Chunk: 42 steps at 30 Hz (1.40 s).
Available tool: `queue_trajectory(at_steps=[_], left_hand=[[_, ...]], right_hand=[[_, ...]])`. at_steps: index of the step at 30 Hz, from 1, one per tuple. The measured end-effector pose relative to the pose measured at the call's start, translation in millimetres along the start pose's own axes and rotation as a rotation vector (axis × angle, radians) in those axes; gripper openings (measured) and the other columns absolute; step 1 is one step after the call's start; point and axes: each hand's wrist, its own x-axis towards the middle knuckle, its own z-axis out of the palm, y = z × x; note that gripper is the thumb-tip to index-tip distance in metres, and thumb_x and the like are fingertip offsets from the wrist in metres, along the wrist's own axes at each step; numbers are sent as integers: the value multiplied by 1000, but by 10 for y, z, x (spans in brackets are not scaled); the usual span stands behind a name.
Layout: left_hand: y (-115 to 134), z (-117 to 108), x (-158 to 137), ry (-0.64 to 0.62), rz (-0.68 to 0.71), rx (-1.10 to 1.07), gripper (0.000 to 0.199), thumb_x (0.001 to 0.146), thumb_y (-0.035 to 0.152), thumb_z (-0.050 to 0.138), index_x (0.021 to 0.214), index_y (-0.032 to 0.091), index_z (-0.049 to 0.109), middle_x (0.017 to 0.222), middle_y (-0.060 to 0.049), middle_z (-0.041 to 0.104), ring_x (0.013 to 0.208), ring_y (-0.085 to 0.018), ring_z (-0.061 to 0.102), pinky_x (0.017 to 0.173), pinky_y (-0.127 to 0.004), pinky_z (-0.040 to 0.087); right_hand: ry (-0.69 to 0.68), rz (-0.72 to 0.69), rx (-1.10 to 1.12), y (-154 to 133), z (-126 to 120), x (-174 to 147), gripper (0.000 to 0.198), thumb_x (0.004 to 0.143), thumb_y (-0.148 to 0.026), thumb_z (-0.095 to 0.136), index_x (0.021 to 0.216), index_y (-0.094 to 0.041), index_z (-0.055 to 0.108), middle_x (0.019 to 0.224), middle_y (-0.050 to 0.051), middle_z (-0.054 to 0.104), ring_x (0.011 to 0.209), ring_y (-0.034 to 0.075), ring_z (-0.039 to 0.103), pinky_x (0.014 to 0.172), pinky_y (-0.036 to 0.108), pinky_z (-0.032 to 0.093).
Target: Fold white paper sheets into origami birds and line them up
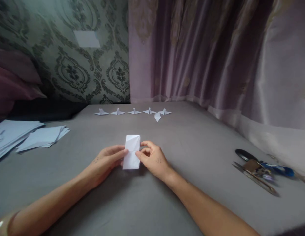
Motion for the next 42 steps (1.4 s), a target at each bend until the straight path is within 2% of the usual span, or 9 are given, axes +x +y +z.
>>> queue_trajectory(at_steps=[4,8,11,17,21,25,30,34,42], left_hand=[[1,-15,31,50,-4,-30,28,70,27,74,89,10,63,70,-3,65,56,-7,56,55,-17,45],[3,-26,46,92,-25,-4,33,72,23,71,100,11,58,69,-2,64,53,-7,56,53,-18,46],[-7,-37,48,85,-50,38,35,73,22,68,103,10,55,67,-1,62,53,-7,54,53,-19,46],[-32,-40,45,61,-7,184,46,77,25,60,118,12,45,72,-2,61,60,-13,58,56,-26,47],[-47,-78,50,35,150,676,23,79,20,44,95,14,60,69,-1,56,60,-13,51,56,-25,40],[-64,-108,27,9,344,1018,25,69,10,45,81,17,66,83,-3,55,72,-15,51,65,-27,39],[-65,-103,15,0,353,1072,19,74,19,51,84,18,67,86,-4,55,72,-15,51,64,-27,39],[-67,-103,48,58,322,1072,24,82,31,49,78,17,67,84,-5,56,72,-16,52,68,-29,41],[-95,-88,114,139,331,1083,24,82,33,51,73,15,65,85,-7,57,77,-19,55,73,-33,43]], right_hand=[[49,-176,-204,34,-27,-31,50,84,-20,50,132,-23,37,79,-1,66,63,11,58,61,24,46],[-1,-433,-521,86,-61,-51,45,82,-9,45,121,-30,54,102,1,63,74,11,58,67,24,46],[-33,-491,-633,137,-69,-38,41,82,-7,48,114,-31,60,104,1,61,81,12,58,74,25,45],[1,-461,-698,131,-96,-19,24,88,-18,50,100,-27,69,88,1,57,71,10,54,66,23,42],[-36,-355,-776,94,-115,-45,20,90,-26,51,90,-25,71,85,0,55,64,8,50,61,22,40],[-77,-296,-824,79,-125,-64,19,89,-26,52,83,-23,70,87,0,55,68,9,51,65,23,40],[-59,-250,-798,69,-116,-56,17,89,-29,52,86,-22,67,91,0,55,69,9,52,66,24,40],[4,-225,-782,92,-92,-21,21,90,-29,50,76,-18,62,89,1,55,68,9,51,65,23,40],[92,-197,-824,134,-48,47,20,88,-31,52,74,-18,57,88,2,53,65,9,50,66,25,42]])
